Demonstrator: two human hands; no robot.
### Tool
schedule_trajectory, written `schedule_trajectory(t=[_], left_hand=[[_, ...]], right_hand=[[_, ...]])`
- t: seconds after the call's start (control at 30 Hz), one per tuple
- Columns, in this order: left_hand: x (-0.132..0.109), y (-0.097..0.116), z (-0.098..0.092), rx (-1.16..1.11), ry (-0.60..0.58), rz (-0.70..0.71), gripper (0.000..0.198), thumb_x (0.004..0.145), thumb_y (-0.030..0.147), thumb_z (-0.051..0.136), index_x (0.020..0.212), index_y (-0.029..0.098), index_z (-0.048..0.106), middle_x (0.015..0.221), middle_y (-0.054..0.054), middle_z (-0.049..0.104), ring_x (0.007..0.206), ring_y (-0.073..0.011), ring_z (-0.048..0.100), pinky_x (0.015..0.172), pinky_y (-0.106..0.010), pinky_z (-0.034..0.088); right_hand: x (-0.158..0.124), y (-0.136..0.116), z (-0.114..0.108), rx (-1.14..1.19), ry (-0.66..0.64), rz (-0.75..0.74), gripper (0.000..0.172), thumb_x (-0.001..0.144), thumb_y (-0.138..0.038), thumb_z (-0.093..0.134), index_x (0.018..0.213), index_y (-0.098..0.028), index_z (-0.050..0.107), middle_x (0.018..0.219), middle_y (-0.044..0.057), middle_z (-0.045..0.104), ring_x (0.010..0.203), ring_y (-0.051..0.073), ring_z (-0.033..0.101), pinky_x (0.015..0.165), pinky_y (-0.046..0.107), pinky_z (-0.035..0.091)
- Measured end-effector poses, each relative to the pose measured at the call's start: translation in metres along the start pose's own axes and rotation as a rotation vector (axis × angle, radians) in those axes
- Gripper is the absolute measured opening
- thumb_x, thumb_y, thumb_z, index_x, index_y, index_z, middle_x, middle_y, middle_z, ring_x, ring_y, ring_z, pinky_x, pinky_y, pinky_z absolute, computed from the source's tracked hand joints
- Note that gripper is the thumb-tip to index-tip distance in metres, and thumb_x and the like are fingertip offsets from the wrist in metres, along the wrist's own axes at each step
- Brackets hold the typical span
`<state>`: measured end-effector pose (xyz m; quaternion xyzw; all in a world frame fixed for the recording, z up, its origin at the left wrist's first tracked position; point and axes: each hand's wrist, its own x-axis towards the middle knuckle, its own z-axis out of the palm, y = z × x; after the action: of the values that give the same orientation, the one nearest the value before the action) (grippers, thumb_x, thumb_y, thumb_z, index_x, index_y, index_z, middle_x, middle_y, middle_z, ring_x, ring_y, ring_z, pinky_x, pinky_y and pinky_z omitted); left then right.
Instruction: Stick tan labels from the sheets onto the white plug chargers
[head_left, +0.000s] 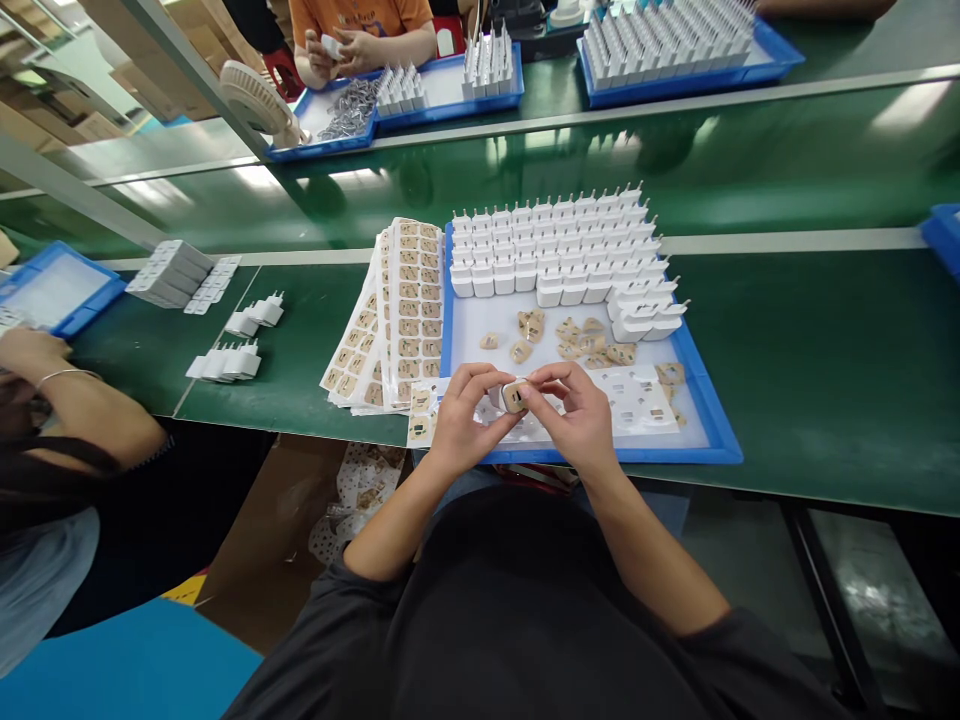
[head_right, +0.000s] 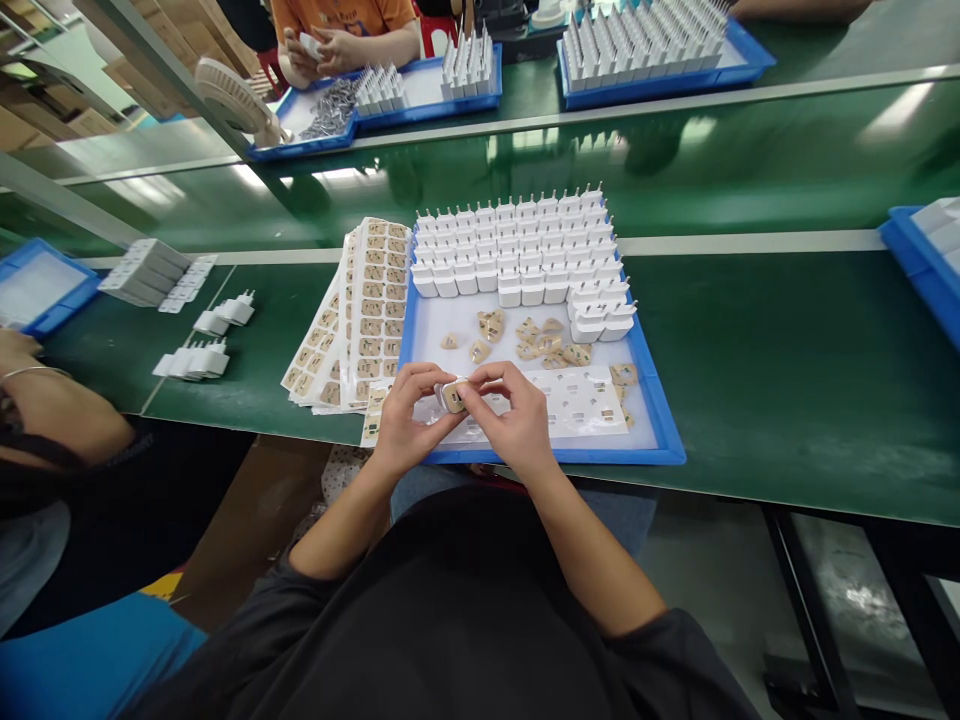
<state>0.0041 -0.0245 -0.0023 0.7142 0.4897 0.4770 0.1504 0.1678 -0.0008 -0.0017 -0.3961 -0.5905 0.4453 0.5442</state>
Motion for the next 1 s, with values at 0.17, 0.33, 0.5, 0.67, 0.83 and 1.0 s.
schedule_trajectory(t=[0.17, 0.33, 0.5, 0.67, 0.83, 1.0], left_hand=[[0.0010, 0.0011, 0.0001, 0.014, 0.009, 0.024, 0.032, 0.085, 0.025, 0.077, 0.114, 0.023, 0.063, 0.104, -0.006, 0.062, 0.100, -0.0182, 0.063, 0.083, -0.031, 0.057], [0.0007, 0.0010, 0.0007, 0.018, 0.016, 0.022, 0.032, 0.085, 0.025, 0.077, 0.114, 0.023, 0.064, 0.104, -0.006, 0.062, 0.099, -0.0180, 0.063, 0.082, -0.031, 0.057], [-0.0004, -0.0004, 0.0007, 0.019, 0.022, 0.030, 0.030, 0.085, 0.024, 0.075, 0.114, 0.023, 0.064, 0.105, -0.006, 0.062, 0.100, -0.0178, 0.063, 0.083, -0.031, 0.057], [-0.0034, -0.0015, -0.0001, -0.062, 0.068, -0.003, 0.035, 0.081, 0.023, 0.080, 0.111, 0.023, 0.062, 0.103, -0.004, 0.059, 0.097, -0.0167, 0.062, 0.078, -0.029, 0.058], [-0.0055, -0.0046, 0.0010, -0.143, 0.094, -0.101, 0.035, 0.081, 0.025, 0.079, 0.110, 0.023, 0.059, 0.108, -0.006, 0.056, 0.102, -0.0176, 0.060, 0.078, -0.029, 0.059], [-0.0034, -0.0063, 0.0027, -0.056, 0.084, 0.067, 0.029, 0.084, 0.020, 0.074, 0.109, 0.022, 0.059, 0.100, -0.005, 0.057, 0.096, -0.0174, 0.060, 0.080, -0.032, 0.056]], right_hand=[[-0.0003, 0.0000, 0.0005, -0.030, 0.001, -0.015, 0.008, 0.088, -0.025, 0.072, 0.094, -0.025, 0.066, 0.089, -0.001, 0.067, 0.083, 0.014, 0.066, 0.081, 0.032, 0.060], [-0.0017, -0.0001, 0.0011, -0.104, 0.013, -0.072, 0.008, 0.089, -0.023, 0.071, 0.095, -0.024, 0.066, 0.089, -0.001, 0.068, 0.079, 0.014, 0.066, 0.080, 0.034, 0.060], [-0.0022, -0.0021, 0.0037, -0.245, 0.018, -0.192, 0.005, 0.091, -0.024, 0.067, 0.095, -0.025, 0.065, 0.088, 0.001, 0.067, 0.081, 0.017, 0.065, 0.074, 0.034, 0.061], [0.0000, -0.0049, 0.0017, -0.219, 0.005, -0.025, 0.023, 0.088, -0.038, 0.072, 0.106, -0.026, 0.065, 0.101, 0.005, 0.060, 0.087, 0.018, 0.061, 0.063, 0.028, 0.060], [0.0027, -0.0024, -0.0022, 0.053, -0.259, 0.177, 0.035, 0.082, -0.037, 0.078, 0.111, -0.027, 0.061, 0.099, 0.003, 0.057, 0.097, 0.019, 0.059, 0.071, 0.028, 0.059], [0.0034, -0.0010, -0.0014, 0.099, -0.237, 0.222, 0.037, 0.077, -0.034, 0.083, 0.102, -0.027, 0.057, 0.095, 0.001, 0.051, 0.093, 0.018, 0.053, 0.066, 0.026, 0.055]])
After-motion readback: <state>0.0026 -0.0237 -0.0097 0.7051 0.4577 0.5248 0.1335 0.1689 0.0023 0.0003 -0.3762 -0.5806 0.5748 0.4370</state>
